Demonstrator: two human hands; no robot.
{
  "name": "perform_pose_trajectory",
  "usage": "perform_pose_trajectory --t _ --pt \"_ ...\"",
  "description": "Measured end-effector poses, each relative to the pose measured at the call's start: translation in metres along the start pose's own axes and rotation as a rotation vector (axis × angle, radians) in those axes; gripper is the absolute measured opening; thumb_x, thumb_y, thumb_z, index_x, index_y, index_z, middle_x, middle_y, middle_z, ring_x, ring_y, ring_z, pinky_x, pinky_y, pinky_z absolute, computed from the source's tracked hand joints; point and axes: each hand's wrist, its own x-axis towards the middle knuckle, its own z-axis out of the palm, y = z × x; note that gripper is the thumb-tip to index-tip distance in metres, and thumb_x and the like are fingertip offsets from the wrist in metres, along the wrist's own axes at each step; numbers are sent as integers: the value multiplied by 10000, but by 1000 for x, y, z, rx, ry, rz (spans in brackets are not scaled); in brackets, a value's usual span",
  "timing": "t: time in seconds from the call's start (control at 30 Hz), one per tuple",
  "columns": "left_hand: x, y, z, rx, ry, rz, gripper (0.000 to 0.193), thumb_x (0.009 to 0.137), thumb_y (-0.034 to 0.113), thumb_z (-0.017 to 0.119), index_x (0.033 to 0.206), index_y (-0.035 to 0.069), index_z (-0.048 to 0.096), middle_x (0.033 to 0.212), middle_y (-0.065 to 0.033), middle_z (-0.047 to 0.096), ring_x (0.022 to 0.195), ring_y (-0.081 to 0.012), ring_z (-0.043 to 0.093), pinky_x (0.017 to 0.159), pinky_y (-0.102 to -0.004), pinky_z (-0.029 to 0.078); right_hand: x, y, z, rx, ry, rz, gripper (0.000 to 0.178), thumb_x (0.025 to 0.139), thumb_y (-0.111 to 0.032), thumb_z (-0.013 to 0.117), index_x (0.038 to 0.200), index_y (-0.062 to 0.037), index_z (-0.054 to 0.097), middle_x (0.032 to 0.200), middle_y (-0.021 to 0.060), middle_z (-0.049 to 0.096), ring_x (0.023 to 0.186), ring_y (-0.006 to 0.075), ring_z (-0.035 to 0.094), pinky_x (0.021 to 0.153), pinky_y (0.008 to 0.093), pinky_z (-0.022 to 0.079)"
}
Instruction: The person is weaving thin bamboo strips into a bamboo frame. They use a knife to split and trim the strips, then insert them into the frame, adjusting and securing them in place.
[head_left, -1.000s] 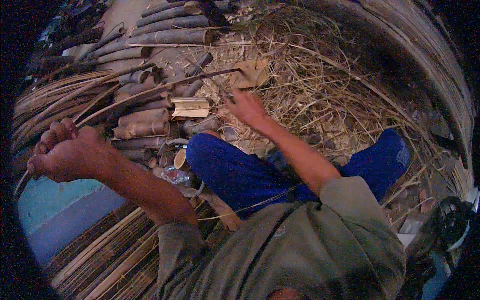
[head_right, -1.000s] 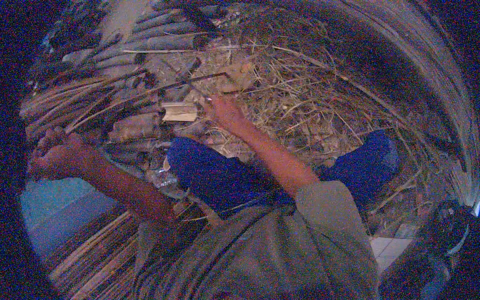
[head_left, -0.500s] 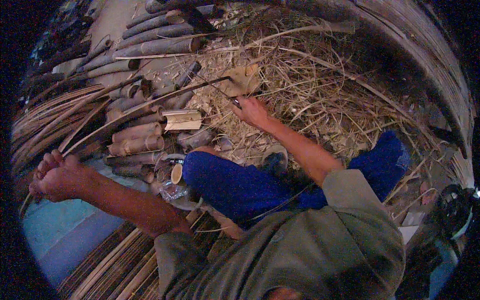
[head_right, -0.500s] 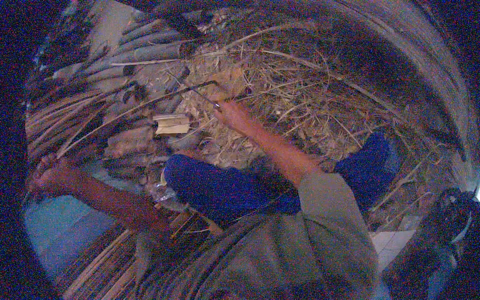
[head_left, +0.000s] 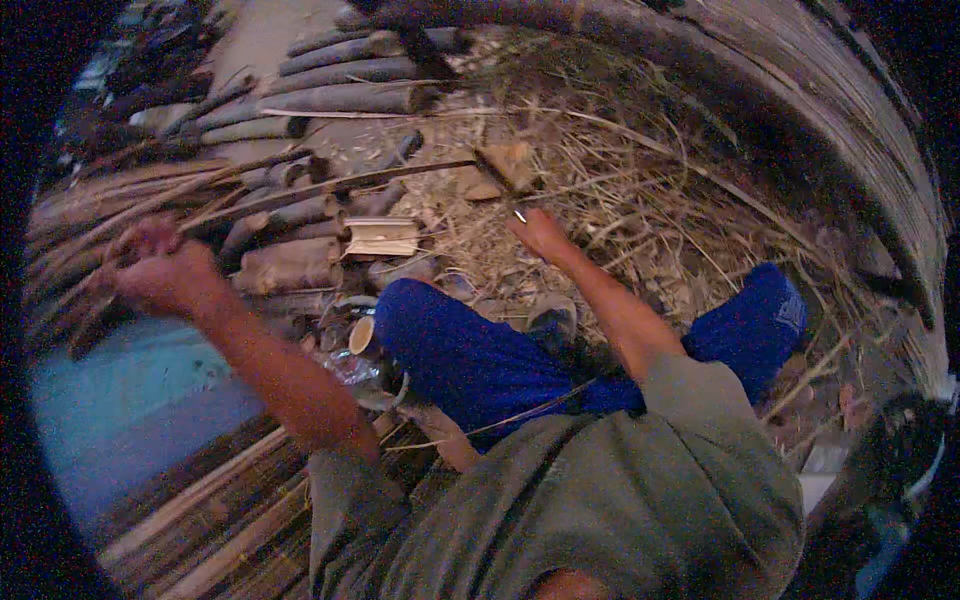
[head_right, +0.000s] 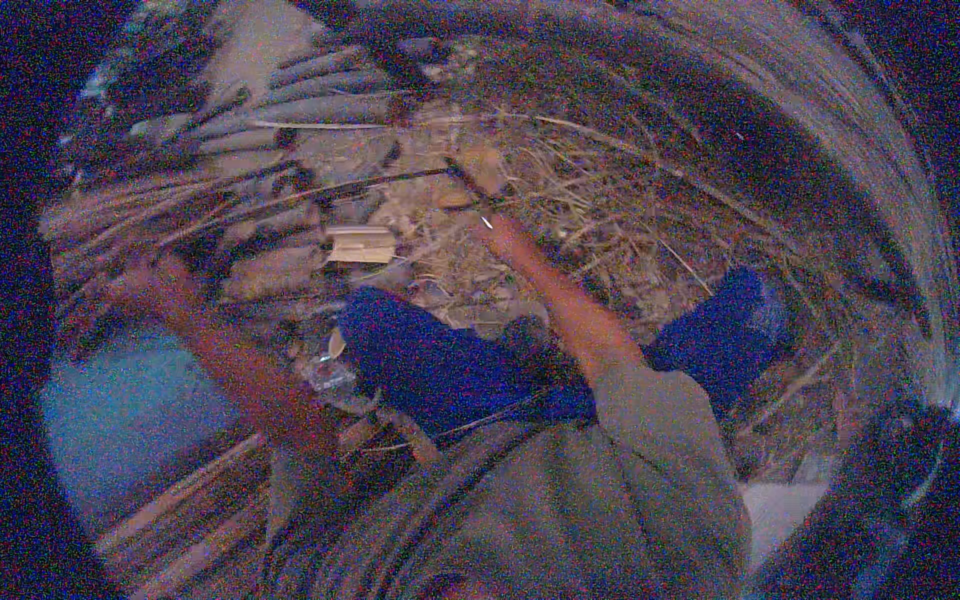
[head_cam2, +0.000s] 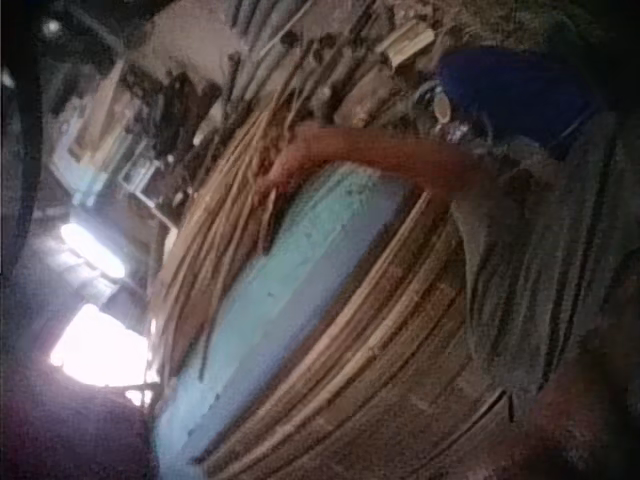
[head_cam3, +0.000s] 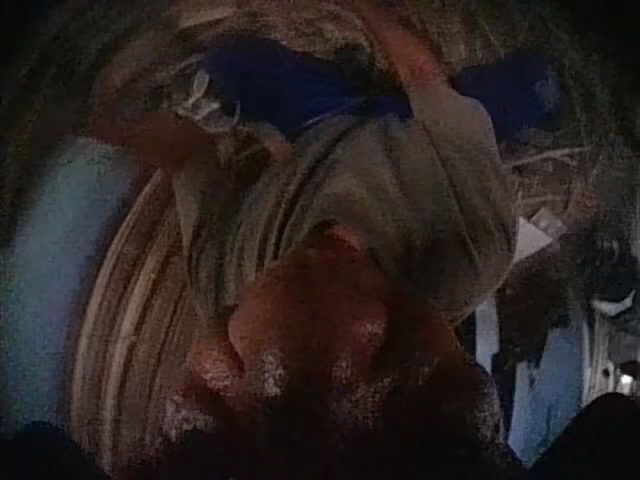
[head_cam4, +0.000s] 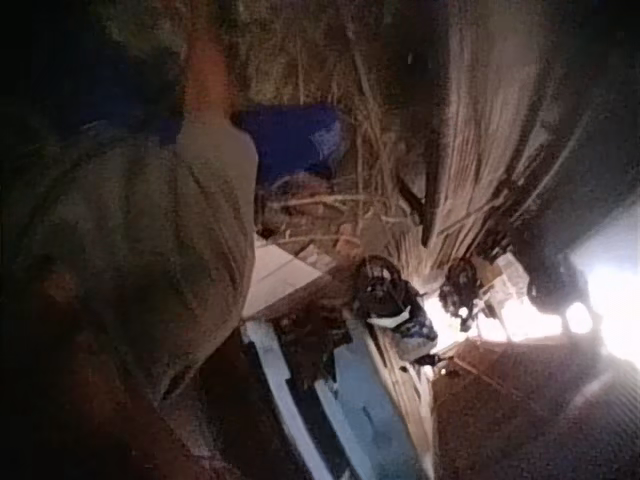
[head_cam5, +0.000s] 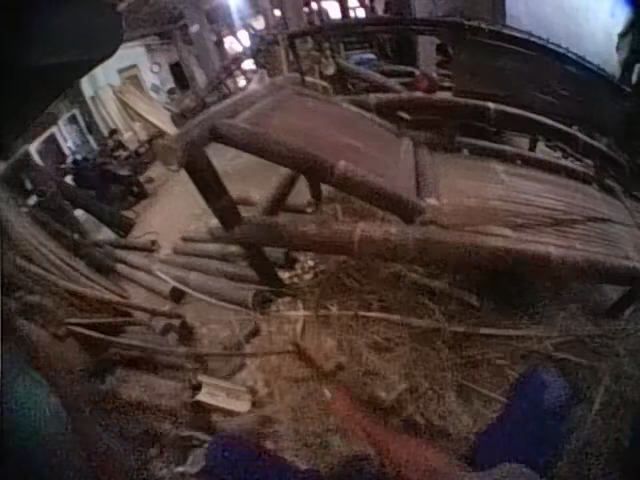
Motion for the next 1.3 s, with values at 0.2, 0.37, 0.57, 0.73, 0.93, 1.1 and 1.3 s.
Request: perform_pose_trajectory --t 0.2,0.37,0.57,0.73,0.93,1.1,1.3 --pt "50 63 -36 -868 -89 -360 679 963 689 218 832 88 507 617 -11 387 548 -168 380 521 -329 351 -55 -27 -7 -119 169 -194 353 882 -287 600 1049 24 608 865 267 657 821 436 644 741 513 489" --pt "37 90 -58 -965 -64 -364 553 960 639 380 782 122 457 625 5 389 559 -150 379 512 -309 334 -120 -144 -57 58 55 -275 306 911 -271 595 1033 10 592 838 256 647 793 424 639 696 493 482" --pt "7 123 -74 -1000 -158 -273 519 920 624 497 755 135 440 572 34 348 466 -92 288 410 -245 234 -189 -243 -94 237 107 -798 318 913 -287 625 1075 -16 585 835 215 662 770 421 651 664 477 516" --pt "-8 148 -68 -865 -32 -209 548 889 665 514 745 143 429 561 42 342 438 -80 250 380 -243 198 -193 -261 -70 160 204 -830 295 897 -267 640 1042 -18 576 828 221 651 766 406 656 643 478 529" --pt "-5 137 -67 -815 80 -287 590 880 696 499 726 136 398 582 27 345 438 -92 235 380 -249 173 -194 -261 -79 89 107 -805 270 888 -267 640 974 -19 573 820 220 650 751 406 652 633 492 523" --pt "-4 141 -62 -762 92 -207 588 898 689 478 723 135 383 590 28 302 467 -105 218 407 -255 164 -161 -234 -68 126 175 -719 278 881 -270 641 951 -16 550 770 227 639 731 426 643 612 517 507" --pt "-9 133 -63 -717 81 -145 560 909 660 494 752 135 380 597 26 308 483 -104 210 421 -263 146 -180 -232 -64 66 172 -735 304 883 -307 626 990 -25 589 805 235 655 711 447 640 637 524 511"
